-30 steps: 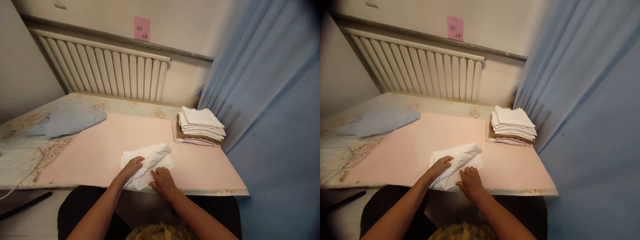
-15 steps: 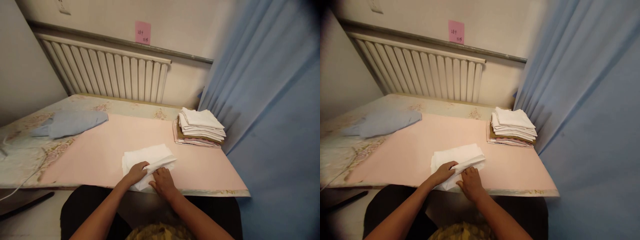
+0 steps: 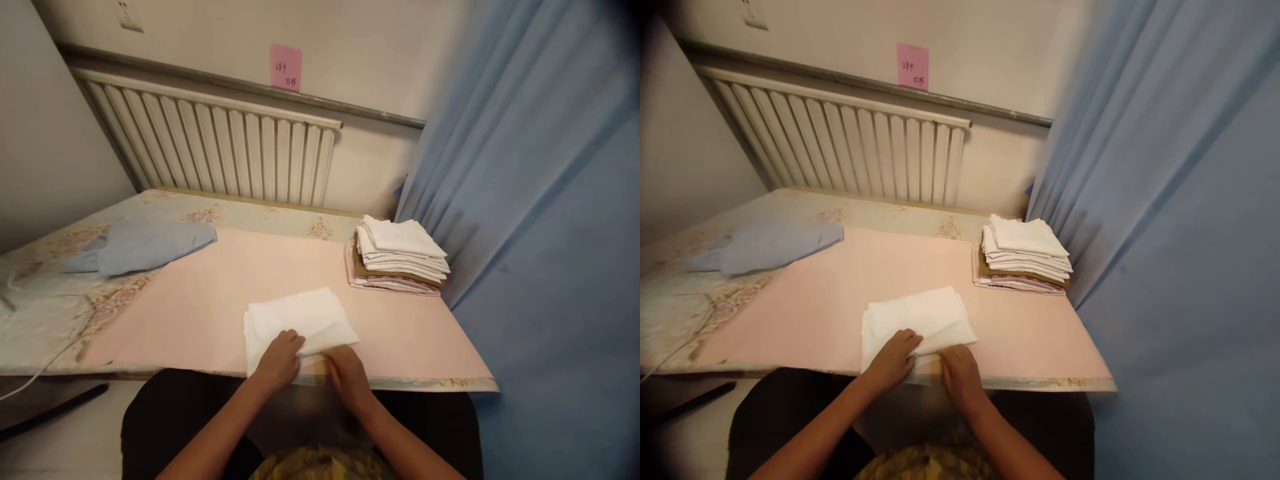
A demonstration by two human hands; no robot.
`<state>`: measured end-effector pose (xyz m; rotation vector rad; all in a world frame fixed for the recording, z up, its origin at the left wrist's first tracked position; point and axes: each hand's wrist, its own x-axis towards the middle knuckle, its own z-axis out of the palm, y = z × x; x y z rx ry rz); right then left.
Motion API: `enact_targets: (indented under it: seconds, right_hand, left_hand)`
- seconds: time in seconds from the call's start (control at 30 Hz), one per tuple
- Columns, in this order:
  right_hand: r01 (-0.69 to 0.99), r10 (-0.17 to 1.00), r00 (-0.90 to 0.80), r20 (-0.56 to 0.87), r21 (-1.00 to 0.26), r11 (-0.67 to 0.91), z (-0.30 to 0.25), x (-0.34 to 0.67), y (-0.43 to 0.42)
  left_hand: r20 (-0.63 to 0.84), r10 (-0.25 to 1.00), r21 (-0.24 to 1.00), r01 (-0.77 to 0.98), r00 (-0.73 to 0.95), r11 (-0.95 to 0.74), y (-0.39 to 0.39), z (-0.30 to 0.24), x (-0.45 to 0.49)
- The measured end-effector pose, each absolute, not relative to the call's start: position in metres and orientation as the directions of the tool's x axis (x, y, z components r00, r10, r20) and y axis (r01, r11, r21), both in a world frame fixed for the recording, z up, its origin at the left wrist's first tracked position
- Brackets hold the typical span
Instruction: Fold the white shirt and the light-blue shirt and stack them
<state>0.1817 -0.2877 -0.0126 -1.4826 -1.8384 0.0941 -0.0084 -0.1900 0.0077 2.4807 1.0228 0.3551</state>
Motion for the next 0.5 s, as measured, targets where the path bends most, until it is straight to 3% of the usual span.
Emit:
enact_targets:
  seconds: [0.2, 0.33, 0.5]
  right_hand:
    - [0.824, 0.776, 0.100, 0.623, -0.489, 0.286, -0.003, 0.194, -0.282]
    - [0.870, 0.809, -0.102, 0.578, -0.343, 0.355, -0.003, 0.193, -0.274]
    - [0.885, 0.876, -0.355, 0.328, -0.183, 0.427, -0.016, 0.198, -0.274]
  left_hand:
    - [0.218, 0.688, 0.221, 0.652, 0.692, -0.726, -0.212, -0.024, -0.011]
    - [0.310, 0.648, 0.099, 0.654, 0.696, -0.750, -0.217, -0.051, -0.012]
    - [0.338, 0.601, -0.021, 0.644, 0.724, -0.765, -0.219, -0.056, -0.016]
